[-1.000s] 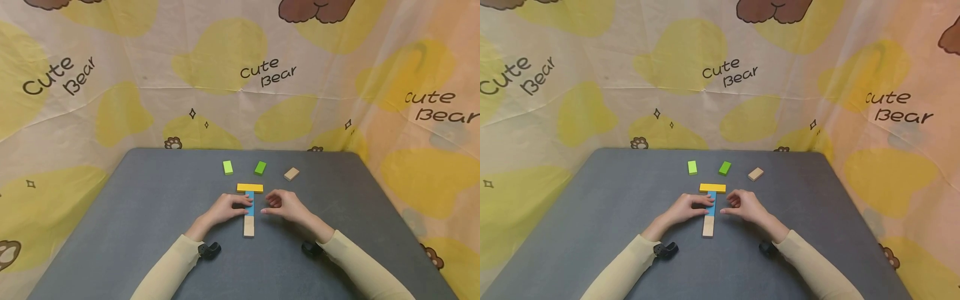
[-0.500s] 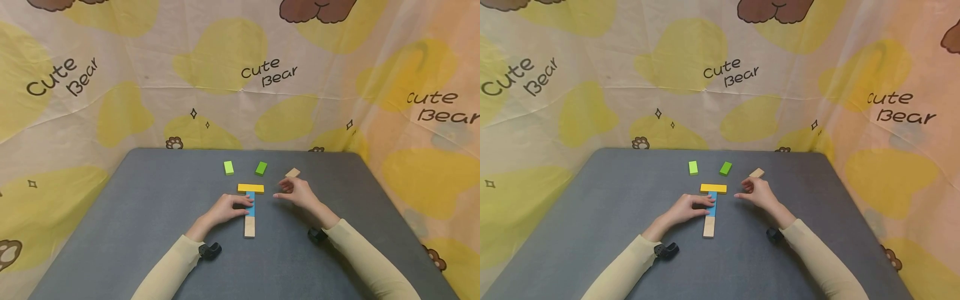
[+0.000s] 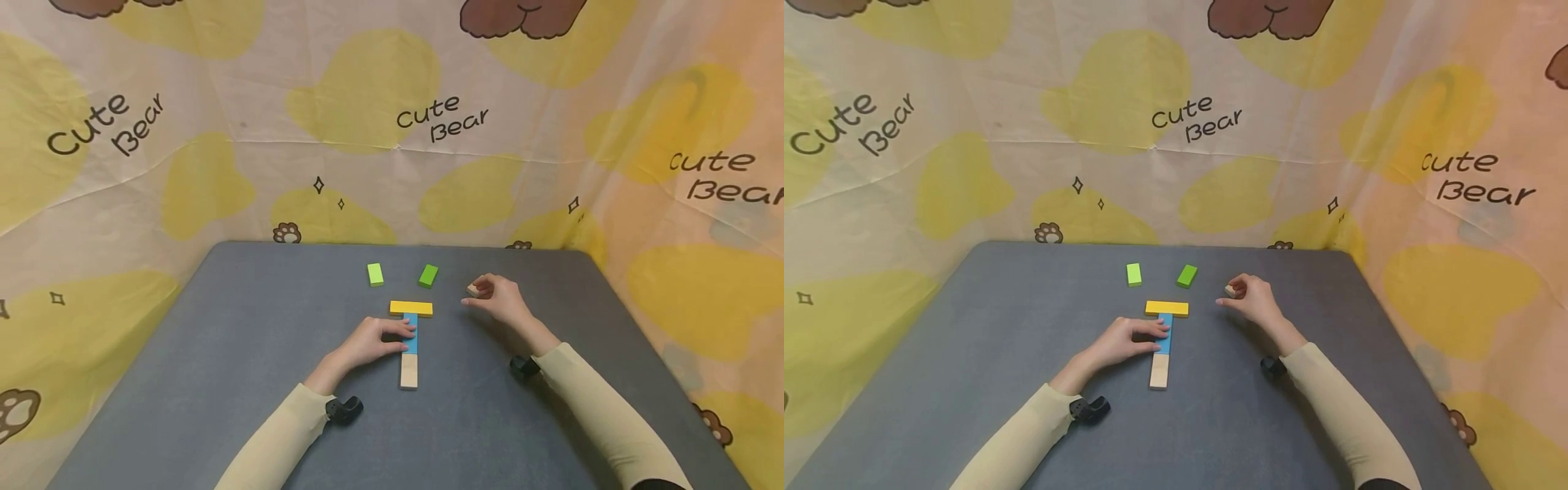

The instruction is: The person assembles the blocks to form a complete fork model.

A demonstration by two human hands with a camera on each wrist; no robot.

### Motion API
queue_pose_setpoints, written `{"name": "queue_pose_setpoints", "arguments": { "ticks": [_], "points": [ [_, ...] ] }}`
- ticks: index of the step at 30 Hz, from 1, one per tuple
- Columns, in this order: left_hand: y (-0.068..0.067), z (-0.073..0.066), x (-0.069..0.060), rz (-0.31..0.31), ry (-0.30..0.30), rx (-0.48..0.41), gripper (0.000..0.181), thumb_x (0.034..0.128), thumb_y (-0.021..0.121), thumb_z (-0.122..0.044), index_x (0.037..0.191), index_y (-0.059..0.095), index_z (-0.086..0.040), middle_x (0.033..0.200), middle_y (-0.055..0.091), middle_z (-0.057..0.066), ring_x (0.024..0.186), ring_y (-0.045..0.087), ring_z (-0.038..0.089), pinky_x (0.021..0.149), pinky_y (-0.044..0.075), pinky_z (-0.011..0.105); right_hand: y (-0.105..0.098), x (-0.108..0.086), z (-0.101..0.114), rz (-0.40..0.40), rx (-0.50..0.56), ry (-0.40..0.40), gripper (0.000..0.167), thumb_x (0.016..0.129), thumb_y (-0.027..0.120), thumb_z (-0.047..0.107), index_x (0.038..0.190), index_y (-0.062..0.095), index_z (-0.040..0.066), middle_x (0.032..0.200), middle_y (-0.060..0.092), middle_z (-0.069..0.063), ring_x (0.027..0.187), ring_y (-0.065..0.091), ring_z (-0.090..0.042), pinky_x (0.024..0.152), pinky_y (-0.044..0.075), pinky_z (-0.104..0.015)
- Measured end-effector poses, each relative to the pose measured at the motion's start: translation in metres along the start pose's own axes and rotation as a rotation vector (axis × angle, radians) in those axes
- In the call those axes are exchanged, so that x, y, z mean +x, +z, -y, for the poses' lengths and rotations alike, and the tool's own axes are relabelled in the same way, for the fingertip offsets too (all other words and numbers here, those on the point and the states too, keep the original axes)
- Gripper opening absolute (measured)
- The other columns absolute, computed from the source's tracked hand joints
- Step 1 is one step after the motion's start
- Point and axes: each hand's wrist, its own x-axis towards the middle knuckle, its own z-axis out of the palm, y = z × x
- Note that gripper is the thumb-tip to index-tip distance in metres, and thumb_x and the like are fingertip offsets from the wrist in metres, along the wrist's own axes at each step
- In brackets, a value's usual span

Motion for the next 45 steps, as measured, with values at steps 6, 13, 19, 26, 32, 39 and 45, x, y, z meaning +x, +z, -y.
{"name": "queue_pose_setpoints", "arguments": {
  "ticks": [6, 13, 19, 26, 32, 39, 45],
  "points": [
    [0.0, 0.0, -0.001, 0.003, -0.007, -0.007, 0.028, 0.0836, 0.073, -0.024, 0.111, 0.072, -0.02, 0.117, 0.067, -0.012, 0.123, 0.053, 0.004, 0.104, 0.043, 0.03, -0.006, 0.005, -0.009, -0.03, -0.003, 0.035, 0.054, 0.077, 0.078, 0.038, 0.114, 0.062, 0.002, 0.11, 0.065, -0.017, 0.099, 0.064, -0.031, 0.083, 0.053, -0.045],
    [-0.001, 0.0, -0.001, 0.005, -0.002, -0.009, 0.028, 0.0841, 0.073, -0.024, 0.112, 0.072, -0.02, 0.117, 0.067, -0.011, 0.123, 0.052, 0.004, 0.104, 0.043, 0.032, -0.012, 0.01, -0.014, -0.063, 0.001, 0.063, 0.052, 0.077, 0.078, 0.033, 0.113, 0.062, 0.0, 0.107, 0.066, -0.019, 0.098, 0.064, -0.033, 0.081, 0.053, -0.046],
    [-0.002, 0.001, -0.001, 0.008, 0.006, -0.014, 0.028, 0.0841, 0.073, -0.024, 0.112, 0.072, -0.02, 0.117, 0.067, -0.01, 0.124, 0.052, 0.004, 0.104, 0.043, 0.032, -0.015, 0.014, -0.021, -0.09, -0.024, 0.057, 0.049, 0.078, 0.078, 0.03, 0.112, 0.062, -0.001, 0.107, 0.066, -0.021, 0.096, 0.065, -0.034, 0.081, 0.052, -0.047],
    [-0.003, 0.001, -0.001, 0.018, 0.01, -0.009, 0.028, 0.0851, 0.072, -0.026, 0.113, 0.071, -0.021, 0.119, 0.067, -0.01, 0.124, 0.052, 0.007, 0.104, 0.043, 0.034, -0.015, 0.018, -0.03, -0.094, -0.045, 0.091, 0.051, 0.08, 0.076, 0.033, 0.114, 0.06, -0.001, 0.111, 0.065, -0.022, 0.099, 0.062, -0.035, 0.082, 0.051, -0.047],
    [-0.004, -0.001, -0.001, 0.021, -0.011, -0.016, 0.028, 0.0849, 0.072, -0.025, 0.113, 0.071, -0.021, 0.119, 0.066, -0.01, 0.125, 0.052, 0.006, 0.105, 0.042, 0.034, -0.013, 0.02, -0.033, -0.086, -0.048, 0.11, 0.054, 0.079, 0.076, 0.035, 0.115, 0.06, -0.002, 0.111, 0.064, -0.023, 0.1, 0.061, -0.035, 0.084, 0.05, -0.048],
    [-0.004, 0.0, -0.001, 0.023, -0.018, -0.012, 0.029, 0.0848, 0.072, -0.025, 0.113, 0.071, -0.021, 0.119, 0.066, -0.012, 0.125, 0.052, 0.005, 0.105, 0.042, 0.033, -0.009, 0.023, -0.033, -0.064, -0.057, 0.126, 0.059, 0.078, 0.077, 0.038, 0.116, 0.061, -0.003, 0.108, 0.065, -0.023, 0.099, 0.061, -0.035, 0.086, 0.049, -0.047],
    [-0.003, 0.0, -0.001, 0.019, -0.007, -0.005, 0.029, 0.0841, 0.073, -0.025, 0.113, 0.072, -0.02, 0.118, 0.066, -0.012, 0.124, 0.052, 0.005, 0.104, 0.043, 0.033, -0.006, 0.025, -0.031, -0.03, -0.051, 0.152, 0.062, 0.076, 0.078, 0.04, 0.117, 0.061, -0.004, 0.109, 0.064, -0.024, 0.1, 0.06, -0.035, 0.087, 0.048, -0.047]
  ]
}}
